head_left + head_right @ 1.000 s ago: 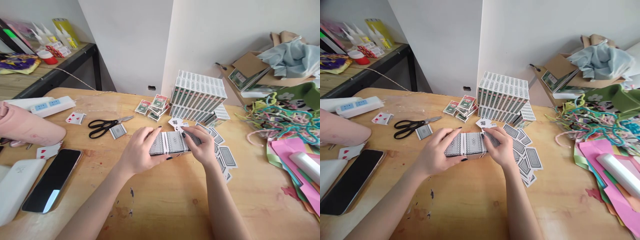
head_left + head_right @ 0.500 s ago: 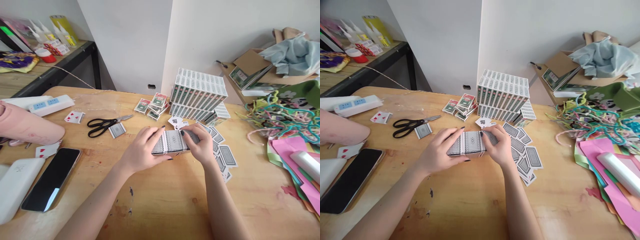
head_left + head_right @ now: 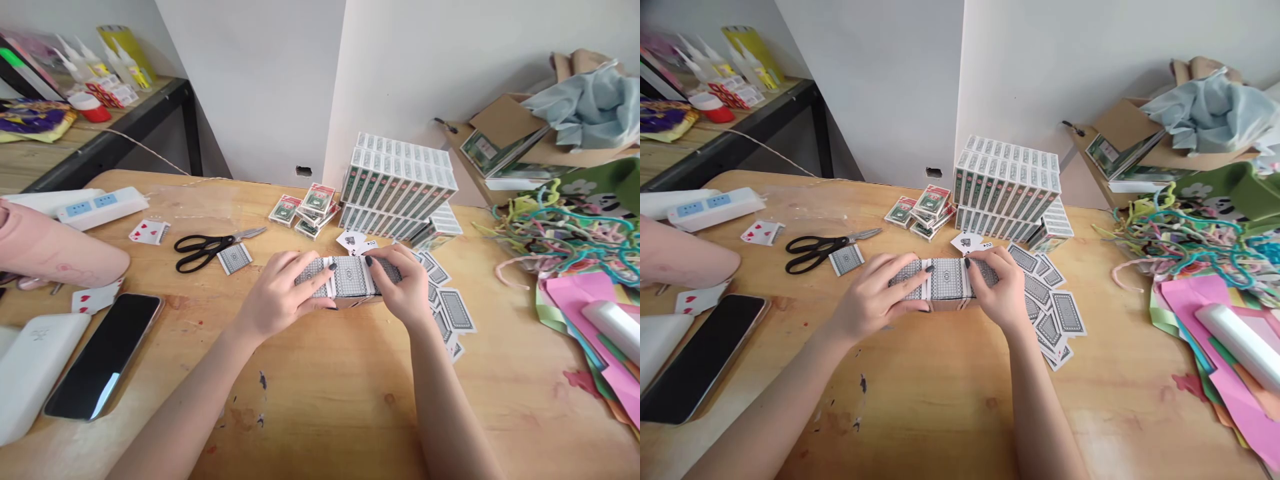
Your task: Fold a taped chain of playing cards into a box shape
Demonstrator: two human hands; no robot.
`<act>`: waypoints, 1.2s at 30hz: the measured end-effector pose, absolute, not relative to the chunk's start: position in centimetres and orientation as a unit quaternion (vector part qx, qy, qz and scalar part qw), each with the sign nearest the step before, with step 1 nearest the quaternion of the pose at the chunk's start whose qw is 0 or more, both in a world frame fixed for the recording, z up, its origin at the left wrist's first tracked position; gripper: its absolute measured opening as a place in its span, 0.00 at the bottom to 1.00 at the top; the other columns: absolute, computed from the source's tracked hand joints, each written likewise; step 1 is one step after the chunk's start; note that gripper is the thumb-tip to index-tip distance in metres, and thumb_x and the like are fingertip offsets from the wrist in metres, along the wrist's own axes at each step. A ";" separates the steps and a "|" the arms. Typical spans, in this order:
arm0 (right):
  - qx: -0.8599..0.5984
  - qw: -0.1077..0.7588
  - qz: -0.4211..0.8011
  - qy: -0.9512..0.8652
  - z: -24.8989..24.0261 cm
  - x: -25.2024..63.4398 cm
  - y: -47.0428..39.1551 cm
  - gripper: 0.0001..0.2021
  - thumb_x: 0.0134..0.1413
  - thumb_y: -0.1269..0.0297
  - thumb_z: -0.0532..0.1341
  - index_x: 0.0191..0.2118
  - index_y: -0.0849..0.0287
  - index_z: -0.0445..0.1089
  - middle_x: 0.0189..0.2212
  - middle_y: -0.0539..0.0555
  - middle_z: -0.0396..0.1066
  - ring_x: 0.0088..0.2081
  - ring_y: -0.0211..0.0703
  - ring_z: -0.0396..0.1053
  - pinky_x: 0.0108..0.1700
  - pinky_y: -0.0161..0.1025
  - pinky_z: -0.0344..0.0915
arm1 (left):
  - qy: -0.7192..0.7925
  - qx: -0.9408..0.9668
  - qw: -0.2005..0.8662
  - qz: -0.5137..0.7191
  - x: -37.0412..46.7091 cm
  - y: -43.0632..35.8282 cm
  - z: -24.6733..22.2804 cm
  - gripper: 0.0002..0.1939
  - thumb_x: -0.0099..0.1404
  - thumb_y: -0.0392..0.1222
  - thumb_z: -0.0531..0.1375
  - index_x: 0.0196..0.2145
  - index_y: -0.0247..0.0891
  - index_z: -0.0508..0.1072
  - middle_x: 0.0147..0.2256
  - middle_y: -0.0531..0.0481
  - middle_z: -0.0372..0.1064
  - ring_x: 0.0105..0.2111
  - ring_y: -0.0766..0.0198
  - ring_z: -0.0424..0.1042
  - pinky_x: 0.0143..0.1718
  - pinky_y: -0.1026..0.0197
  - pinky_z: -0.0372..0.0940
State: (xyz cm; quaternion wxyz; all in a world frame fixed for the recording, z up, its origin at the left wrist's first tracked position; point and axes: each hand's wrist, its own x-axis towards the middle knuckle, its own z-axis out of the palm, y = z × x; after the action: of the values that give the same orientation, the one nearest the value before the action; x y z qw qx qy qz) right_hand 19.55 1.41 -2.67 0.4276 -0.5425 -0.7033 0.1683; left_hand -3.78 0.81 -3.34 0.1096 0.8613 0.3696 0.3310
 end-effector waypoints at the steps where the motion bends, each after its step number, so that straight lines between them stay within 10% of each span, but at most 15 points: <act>1: -0.543 0.427 0.167 -0.704 -2.7 19.6 1.4 0.07 0.54 0.66 0.57 0.36 0.55 0.73 0.34 0.55 0.71 0.38 0.47 0.70 0.42 0.45 0.65 | 0.360 0.865 0.126 0.326 -3.9 0.8 -3.1 0.21 0.60 0.51 0.61 0.50 0.46 0.72 0.53 0.41 0.65 0.48 0.50 0.63 0.51 0.45 0.59; 15: -0.540 0.410 0.160 -0.717 -2.5 19.7 1.4 0.05 0.54 0.66 0.58 0.37 0.56 0.69 0.33 0.53 0.68 0.38 0.46 0.67 0.41 0.44 0.62 | 0.384 0.704 0.487 0.347 -5.2 1.2 -2.2 0.33 0.56 0.51 0.64 0.58 0.45 0.62 0.51 0.44 0.63 0.49 0.54 0.65 0.48 0.56 0.63; 20: -0.551 0.431 0.175 -0.693 -3.0 19.9 1.6 0.04 0.53 0.63 0.60 0.35 0.56 0.67 0.32 0.52 0.67 0.37 0.45 0.66 0.41 0.44 0.62 | 0.403 0.552 0.633 0.364 -5.6 1.9 -4.2 0.16 0.56 0.48 0.64 0.39 0.36 0.69 0.33 0.51 0.66 0.32 0.65 0.67 0.32 0.65 0.62; 26: -0.537 0.356 0.146 -0.751 -1.0 19.6 0.7 0.08 0.55 0.61 0.59 0.39 0.57 0.70 0.38 0.57 0.69 0.42 0.49 0.68 0.45 0.49 0.64 | 0.453 0.507 0.622 0.389 -4.7 1.5 -3.0 0.17 0.57 0.44 0.60 0.19 0.37 0.57 0.18 0.59 0.48 0.18 0.74 0.49 0.18 0.68 0.46; 30: -0.466 0.284 0.163 -0.822 1.8 17.9 -1.6 0.29 0.48 0.53 0.66 0.54 0.59 0.64 0.53 0.61 0.66 0.56 0.56 0.62 0.60 0.56 0.52 | 0.496 0.494 0.589 0.404 -3.5 0.9 0.1 0.18 0.56 0.43 0.59 0.17 0.38 0.54 0.17 0.59 0.46 0.16 0.74 0.47 0.16 0.67 0.43; 36: -0.487 0.287 0.281 -0.776 3.0 15.3 -3.7 0.28 0.48 0.56 0.66 0.55 0.61 0.64 0.45 0.58 0.72 0.39 0.44 0.72 0.37 0.38 0.69 | 0.554 0.499 0.555 0.369 -1.6 1.3 2.8 0.18 0.54 0.40 0.58 0.16 0.37 0.51 0.16 0.59 0.44 0.16 0.74 0.48 0.16 0.68 0.42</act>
State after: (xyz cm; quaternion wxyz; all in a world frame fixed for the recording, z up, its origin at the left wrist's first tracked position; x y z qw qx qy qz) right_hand 15.26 -3.67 3.04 0.2875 -0.4866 -0.7756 0.2813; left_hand -1.64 1.35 2.84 0.5550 0.4987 0.5542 0.3691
